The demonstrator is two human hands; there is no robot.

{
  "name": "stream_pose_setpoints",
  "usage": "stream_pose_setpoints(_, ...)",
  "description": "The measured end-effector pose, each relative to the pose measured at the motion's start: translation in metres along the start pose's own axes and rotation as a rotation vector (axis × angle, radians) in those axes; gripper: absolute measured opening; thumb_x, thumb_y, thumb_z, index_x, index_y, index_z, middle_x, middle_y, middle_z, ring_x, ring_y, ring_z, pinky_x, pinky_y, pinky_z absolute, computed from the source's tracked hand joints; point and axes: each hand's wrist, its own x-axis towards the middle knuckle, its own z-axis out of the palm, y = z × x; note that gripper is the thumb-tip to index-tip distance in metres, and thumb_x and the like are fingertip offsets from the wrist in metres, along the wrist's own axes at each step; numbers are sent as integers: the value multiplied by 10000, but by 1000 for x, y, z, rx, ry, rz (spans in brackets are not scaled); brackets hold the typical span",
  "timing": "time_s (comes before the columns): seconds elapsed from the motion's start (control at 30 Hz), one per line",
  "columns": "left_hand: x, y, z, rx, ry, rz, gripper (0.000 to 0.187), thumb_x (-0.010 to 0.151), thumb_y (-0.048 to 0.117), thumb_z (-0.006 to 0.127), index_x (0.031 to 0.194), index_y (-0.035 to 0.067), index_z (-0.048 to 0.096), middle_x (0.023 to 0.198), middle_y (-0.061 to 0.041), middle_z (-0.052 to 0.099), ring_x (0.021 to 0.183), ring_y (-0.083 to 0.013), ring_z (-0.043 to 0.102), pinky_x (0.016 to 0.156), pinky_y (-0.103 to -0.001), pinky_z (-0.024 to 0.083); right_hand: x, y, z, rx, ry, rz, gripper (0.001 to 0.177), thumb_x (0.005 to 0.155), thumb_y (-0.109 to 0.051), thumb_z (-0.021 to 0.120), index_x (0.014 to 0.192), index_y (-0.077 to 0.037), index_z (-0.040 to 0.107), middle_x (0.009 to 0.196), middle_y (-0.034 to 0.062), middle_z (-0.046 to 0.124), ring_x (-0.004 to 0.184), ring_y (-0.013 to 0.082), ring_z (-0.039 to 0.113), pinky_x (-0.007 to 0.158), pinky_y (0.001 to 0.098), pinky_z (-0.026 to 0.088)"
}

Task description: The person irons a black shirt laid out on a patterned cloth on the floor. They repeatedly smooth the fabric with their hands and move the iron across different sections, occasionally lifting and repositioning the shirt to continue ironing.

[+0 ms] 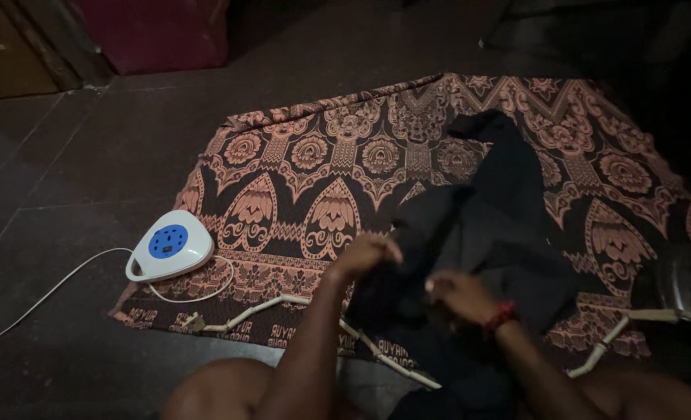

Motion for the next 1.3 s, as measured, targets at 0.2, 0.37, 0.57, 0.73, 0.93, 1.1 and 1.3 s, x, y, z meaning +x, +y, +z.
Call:
stream_pose_setpoints(0.2,-12,10,14,332,244,-446,806,846,705,667,1111,-53,735,1147,-275,706,1110,-402,700,978,-449,529,22,48,17,-417,-24,-386,290,921,-358,745,1041,-110,836,917,106,824,744,175,745,681,340,572)
stream_pose_setpoints(0.37,-17,33,48,539,140,-336,817,735,424,839,1342,-48,562,1237,-257,665,1142,-388,676,1019,-411,517,18,34,5,-122,214,-232,289,930,-293,656,1105,-98,779,855,92,826,643,167,787,616,316,604)
stream_pose_setpoints(0.57,-20,46,100,692,87,448,641,783,109,745,1407,185,619,1250,-128,714,1085,-387,691,942,-473,549,5,10,-25,147,487,-191,436,931,-397,697,1228,-79,702,982,107,778,836,234,733,709,357,554)
stream_pose_setpoints(0.73,-30,75,119,714,-106,501,721,715,143,788,1403,198,581,1351,-145,615,1187,-389,626,957,-468,536,31,44,-41,318,406,60,586,917,-414,790,1209,78,667,1162,199,721,1085,335,696,893,452,549)
stream_pose_setpoints(0.93,-44,78,99,992,-18,226,1125,573,256,920,1568,199,397,1483,-181,474,1301,-419,503,934,-605,451,74,89,-46,1289,388,87,473,962,-320,631,1265,43,627,1242,162,703,1100,323,690,907,492,579)
stream_pose_setpoints(1.1,-40,58,71,1033,84,-100,574,787,192,736,1346,137,617,1299,-122,681,1229,-348,644,993,-532,528,102,107,-59,953,656,119,549,1074,-466,642,1091,80,697,852,66,598,614,238,431,532,451,275)
stream_pose_setpoints(1.3,-13,40,5,508,218,-99,385,760,120,626,1113,114,779,1074,-212,740,1066,-406,690,956,-464,523,144,86,-97,736,752,135,524,1056,-499,636,1061,22,688,705,69,498,530,239,427,505,461,339)
